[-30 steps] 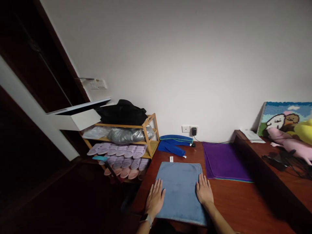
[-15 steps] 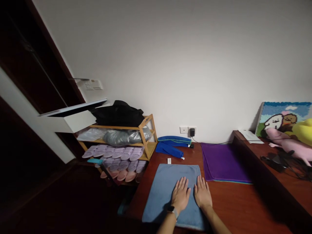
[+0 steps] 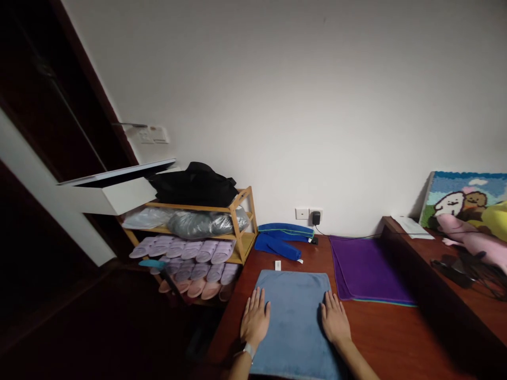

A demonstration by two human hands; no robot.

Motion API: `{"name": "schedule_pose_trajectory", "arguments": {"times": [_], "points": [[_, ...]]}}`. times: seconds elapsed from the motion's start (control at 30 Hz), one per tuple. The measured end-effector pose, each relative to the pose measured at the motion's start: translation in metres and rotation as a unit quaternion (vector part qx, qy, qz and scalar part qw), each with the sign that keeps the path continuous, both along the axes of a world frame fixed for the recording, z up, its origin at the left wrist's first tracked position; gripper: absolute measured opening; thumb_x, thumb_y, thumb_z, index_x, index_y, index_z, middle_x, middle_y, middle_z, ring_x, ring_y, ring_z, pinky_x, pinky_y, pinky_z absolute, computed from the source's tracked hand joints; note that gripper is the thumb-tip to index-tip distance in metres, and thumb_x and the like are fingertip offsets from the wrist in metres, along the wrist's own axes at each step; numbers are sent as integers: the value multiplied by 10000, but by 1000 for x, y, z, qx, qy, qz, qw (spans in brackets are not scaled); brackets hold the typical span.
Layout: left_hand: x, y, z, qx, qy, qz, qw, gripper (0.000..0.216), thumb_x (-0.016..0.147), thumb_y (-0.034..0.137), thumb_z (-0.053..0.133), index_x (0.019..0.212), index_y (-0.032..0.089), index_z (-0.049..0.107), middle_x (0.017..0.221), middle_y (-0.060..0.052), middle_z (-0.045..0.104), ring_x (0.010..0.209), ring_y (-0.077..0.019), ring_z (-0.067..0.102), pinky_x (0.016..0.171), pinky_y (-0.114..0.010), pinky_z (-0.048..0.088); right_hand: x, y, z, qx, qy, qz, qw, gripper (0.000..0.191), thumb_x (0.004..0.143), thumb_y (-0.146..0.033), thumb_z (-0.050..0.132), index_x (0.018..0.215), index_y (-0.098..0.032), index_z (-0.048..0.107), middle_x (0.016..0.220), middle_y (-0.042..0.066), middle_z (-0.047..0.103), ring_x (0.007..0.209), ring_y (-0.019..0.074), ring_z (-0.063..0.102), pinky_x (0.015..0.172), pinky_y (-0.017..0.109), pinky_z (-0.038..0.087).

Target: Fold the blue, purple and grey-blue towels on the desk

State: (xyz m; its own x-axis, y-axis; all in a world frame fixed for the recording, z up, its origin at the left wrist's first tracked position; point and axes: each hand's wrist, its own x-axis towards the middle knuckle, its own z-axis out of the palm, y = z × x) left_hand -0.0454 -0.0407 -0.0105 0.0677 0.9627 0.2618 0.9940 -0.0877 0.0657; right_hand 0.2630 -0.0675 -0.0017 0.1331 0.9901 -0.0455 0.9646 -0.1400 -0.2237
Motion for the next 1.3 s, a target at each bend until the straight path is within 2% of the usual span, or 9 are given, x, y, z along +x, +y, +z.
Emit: {"name": "schedule_pose_trajectory", "arguments": {"times": [0.2,0.3,0.57,0.73,0.87,1.0,1.1,1.2,1.3], "points": [[-4,1,-3,5,-5,-4,1000,593,1041,425,309,1563,159,403,1632,-109,365,1511,-264,348,1230,-493,325,1,39,13,20,46,20,999,673,1008,-389,165,1603,-87,250,1691,63,225,1566,209,170,1268,371,184],[-7,2,-7,9,-2,-6,1000,603,1045,441,299,1571,161,387,1638,-108,352,1513,-269,343,1229,-498,328,0,51,10,24,40,18,999,685,1007,-401,171,1595,-60,254,1692,86,218,1567,226,167,1274,373,161],[-8,2,-9,0,7,-6,1000,595,1046,430,294,1587,190,357,1645,-89,357,1521,-270,328,1235,-504,320,0,52,3,35,44,-1,998,708,1000,-416,190,1598,-38,216,1698,92,183,1571,252,144,1275,385,140],[-11,7,-5,4,26,-14,1000,577,1043,417,307,1549,171,433,1620,-105,401,1497,-283,379,1231,-523,328,-2,52,4,43,44,-1,998,701,998,-395,187,1587,-20,244,1692,112,198,1567,263,162,1274,399,150],[30,25,6,52,13,-58,997,558,1052,364,297,1582,203,368,1629,-84,399,1511,-269,353,1242,-511,312,-3,53,0,57,58,-8,997,686,992,-368,210,1579,-20,270,1686,114,217,1568,248,160,1278,394,138],[104,48,11,16,-9,-198,980,576,1061,404,296,1609,226,293,1656,-65,349,1529,-242,314,1243,-479,315,-3,55,-3,61,46,-3,997,675,991,-347,207,1576,-18,281,1679,117,235,1567,246,164,1277,390,149],[131,64,9,-13,-25,-209,977,583,1063,463,275,1599,238,323,1645,-77,372,1526,-237,323,1243,-481,306,-2,55,-5,64,35,2,997,678,993,-352,199,1573,-14,288,1676,123,241,1563,251,179,1277,390,153],[112,76,8,-34,-20,-184,982,587,1063,502,252,1587,258,355,1655,-71,353,1528,-236,317,1247,-484,286,-2,55,-6,69,37,3,997,682,994,-361,199,1572,-11,293,1675,127,244,1563,252,182,1278,391,150],[63,84,10,-45,-10,-137,990,585,1065,501,253,1588,258,352,1662,-65,335,1533,-230,306,1252,-480,263,-1,55,-6,66,34,5,997,685,996,-372,195,1573,-17,295,1679,118,238,1565,252,174,1279,395,152]]}}
